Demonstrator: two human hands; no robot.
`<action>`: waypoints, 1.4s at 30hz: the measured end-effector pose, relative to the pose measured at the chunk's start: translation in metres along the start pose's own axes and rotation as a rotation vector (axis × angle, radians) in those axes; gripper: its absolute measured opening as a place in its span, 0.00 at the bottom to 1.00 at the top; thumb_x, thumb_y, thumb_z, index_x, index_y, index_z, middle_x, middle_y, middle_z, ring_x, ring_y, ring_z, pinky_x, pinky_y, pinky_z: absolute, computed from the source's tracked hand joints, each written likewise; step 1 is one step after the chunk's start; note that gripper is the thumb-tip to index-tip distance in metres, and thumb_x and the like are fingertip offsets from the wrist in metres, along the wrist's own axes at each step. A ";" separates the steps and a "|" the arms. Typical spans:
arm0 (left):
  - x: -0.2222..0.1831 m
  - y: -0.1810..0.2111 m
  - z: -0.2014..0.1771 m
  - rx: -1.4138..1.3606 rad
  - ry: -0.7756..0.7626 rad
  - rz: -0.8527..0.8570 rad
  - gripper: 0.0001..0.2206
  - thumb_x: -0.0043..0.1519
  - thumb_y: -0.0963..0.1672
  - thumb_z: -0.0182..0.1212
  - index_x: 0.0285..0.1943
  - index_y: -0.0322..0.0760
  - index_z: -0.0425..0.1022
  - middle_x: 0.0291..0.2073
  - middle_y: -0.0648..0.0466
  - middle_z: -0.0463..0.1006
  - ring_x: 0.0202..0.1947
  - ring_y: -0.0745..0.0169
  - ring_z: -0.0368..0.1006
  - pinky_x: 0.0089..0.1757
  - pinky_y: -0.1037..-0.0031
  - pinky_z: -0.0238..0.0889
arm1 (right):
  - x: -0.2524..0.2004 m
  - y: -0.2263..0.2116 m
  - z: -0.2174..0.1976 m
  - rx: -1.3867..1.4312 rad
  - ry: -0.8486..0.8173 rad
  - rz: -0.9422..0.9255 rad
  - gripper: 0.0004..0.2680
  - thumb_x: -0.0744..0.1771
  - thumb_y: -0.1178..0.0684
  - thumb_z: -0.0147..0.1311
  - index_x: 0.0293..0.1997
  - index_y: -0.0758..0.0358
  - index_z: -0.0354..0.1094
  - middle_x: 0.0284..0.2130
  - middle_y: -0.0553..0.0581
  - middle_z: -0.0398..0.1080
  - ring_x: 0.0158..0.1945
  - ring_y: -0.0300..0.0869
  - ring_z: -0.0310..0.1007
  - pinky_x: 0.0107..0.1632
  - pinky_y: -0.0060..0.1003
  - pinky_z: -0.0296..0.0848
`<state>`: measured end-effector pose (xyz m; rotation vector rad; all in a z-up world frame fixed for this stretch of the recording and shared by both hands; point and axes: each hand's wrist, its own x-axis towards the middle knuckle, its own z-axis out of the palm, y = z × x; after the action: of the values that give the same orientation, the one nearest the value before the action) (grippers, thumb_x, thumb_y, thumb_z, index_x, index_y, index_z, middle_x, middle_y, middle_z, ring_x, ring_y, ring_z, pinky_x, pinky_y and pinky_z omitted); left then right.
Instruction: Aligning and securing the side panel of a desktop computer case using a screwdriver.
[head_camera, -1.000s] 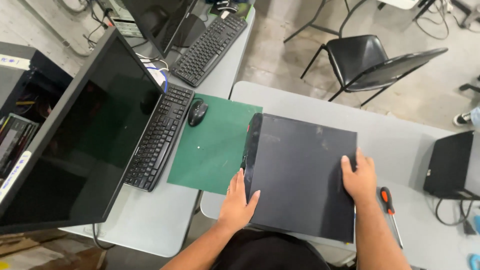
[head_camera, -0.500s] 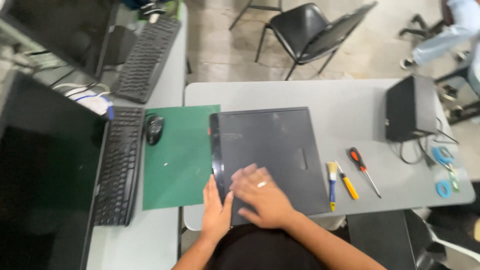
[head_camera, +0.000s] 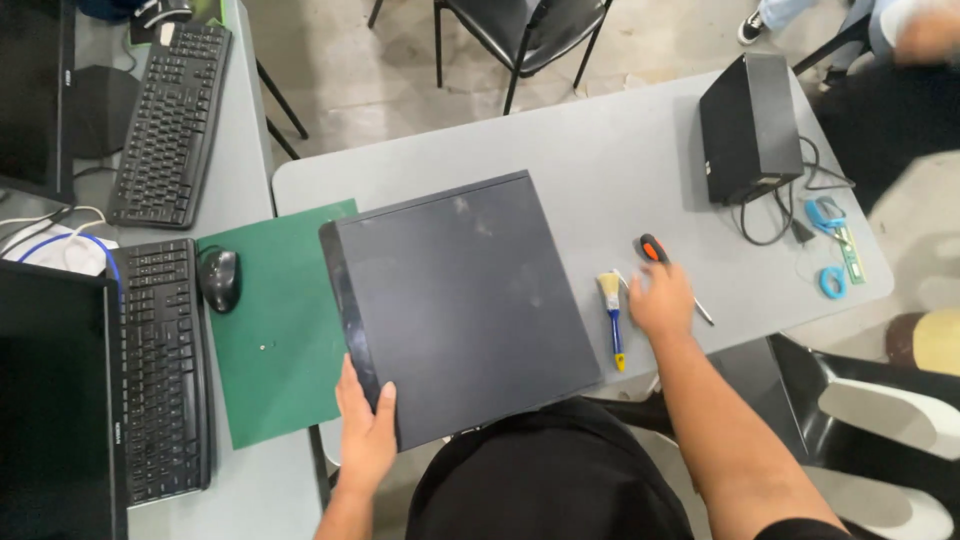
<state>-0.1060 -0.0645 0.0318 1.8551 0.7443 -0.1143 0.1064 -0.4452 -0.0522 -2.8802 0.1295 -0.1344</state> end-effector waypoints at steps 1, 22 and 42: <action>-0.002 0.007 0.000 -0.001 0.014 -0.002 0.32 0.57 0.49 0.41 0.68 0.39 0.33 0.66 0.49 0.40 0.67 0.60 0.31 0.61 0.66 0.26 | -0.011 0.011 0.002 0.007 -0.002 -0.012 0.11 0.62 0.47 0.47 0.43 0.59 0.67 0.38 0.61 0.65 0.42 0.56 0.65 0.47 0.47 0.62; -0.021 0.043 0.015 -0.259 0.172 -0.045 0.29 0.59 0.41 0.45 0.70 0.42 0.39 0.67 0.47 0.39 0.67 0.58 0.35 0.62 0.63 0.30 | 0.045 0.116 0.049 -0.321 -0.307 0.054 0.15 0.65 0.38 0.40 0.43 0.60 0.61 0.40 0.60 0.60 0.43 0.57 0.66 0.44 0.46 0.68; -0.010 0.018 -0.024 -0.091 -0.084 -0.011 0.35 0.53 0.53 0.50 0.69 0.54 0.37 0.57 0.50 0.53 0.58 0.58 0.53 0.56 0.65 0.46 | -0.107 -0.159 -0.125 0.740 -0.934 -0.847 0.05 0.63 0.53 0.45 0.34 0.57 0.68 0.30 0.46 0.68 0.35 0.35 0.67 0.42 0.29 0.63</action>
<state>-0.1105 -0.0518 0.0600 1.7496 0.6906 -0.1614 -0.0003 -0.3119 0.1005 -1.8229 -1.0470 0.8073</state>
